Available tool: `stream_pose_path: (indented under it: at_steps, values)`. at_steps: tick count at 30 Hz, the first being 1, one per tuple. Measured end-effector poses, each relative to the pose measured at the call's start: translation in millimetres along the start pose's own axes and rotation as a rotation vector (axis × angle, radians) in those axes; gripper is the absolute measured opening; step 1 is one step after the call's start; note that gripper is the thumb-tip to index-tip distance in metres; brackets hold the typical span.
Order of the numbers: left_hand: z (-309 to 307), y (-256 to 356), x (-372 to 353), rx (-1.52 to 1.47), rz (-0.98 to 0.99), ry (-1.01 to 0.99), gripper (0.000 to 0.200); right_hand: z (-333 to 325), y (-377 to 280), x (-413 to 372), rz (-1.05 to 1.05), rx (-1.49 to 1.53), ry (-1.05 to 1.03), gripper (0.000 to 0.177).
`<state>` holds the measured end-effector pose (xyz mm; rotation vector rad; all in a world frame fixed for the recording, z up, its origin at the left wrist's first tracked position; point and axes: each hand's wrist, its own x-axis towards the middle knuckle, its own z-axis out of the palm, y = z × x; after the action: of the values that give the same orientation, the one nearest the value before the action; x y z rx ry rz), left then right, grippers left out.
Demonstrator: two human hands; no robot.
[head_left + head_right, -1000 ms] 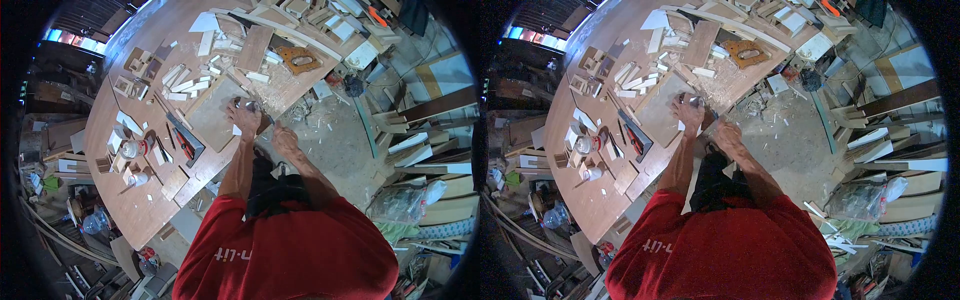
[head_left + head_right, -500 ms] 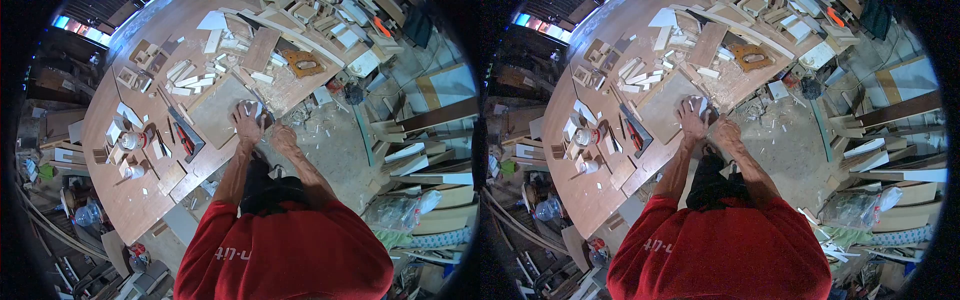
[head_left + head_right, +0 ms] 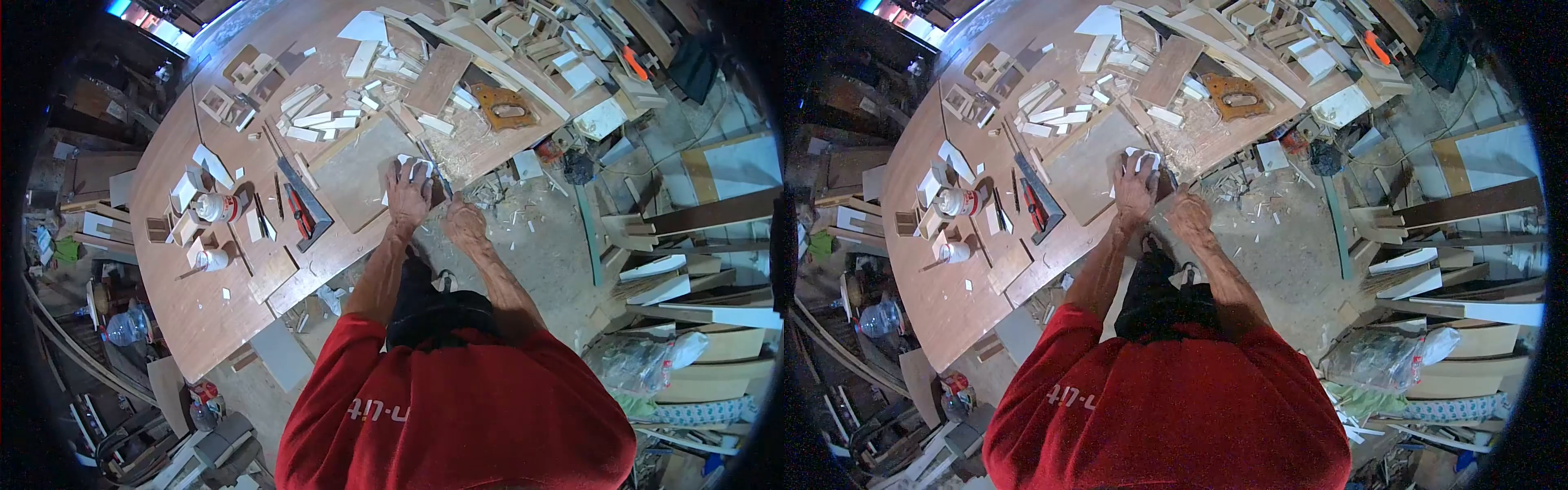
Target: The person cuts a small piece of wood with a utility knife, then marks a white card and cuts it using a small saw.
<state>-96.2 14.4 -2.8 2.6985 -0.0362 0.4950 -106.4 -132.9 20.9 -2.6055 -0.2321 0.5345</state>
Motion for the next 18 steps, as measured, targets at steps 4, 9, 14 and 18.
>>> stream_pose_path:
  at_steps: [4,9,14,18]
  values:
    - [8,-4,1,-0.015,-0.012,0.016,0.04,15,16,-13,-0.065,0.013,0.088,0.044]
    - [-2,6,2,-0.019,-0.048,0.01,0.044,9,16,-30,0.0,-0.031,0.075,0.045]
    - [-7,10,3,-0.256,-0.222,0.054,0.061,21,29,-24,-0.043,0.003,0.151,0.033]
    - [-9,10,3,-0.288,-0.221,0.056,0.071,-6,14,-39,0.021,0.117,0.141,0.028]
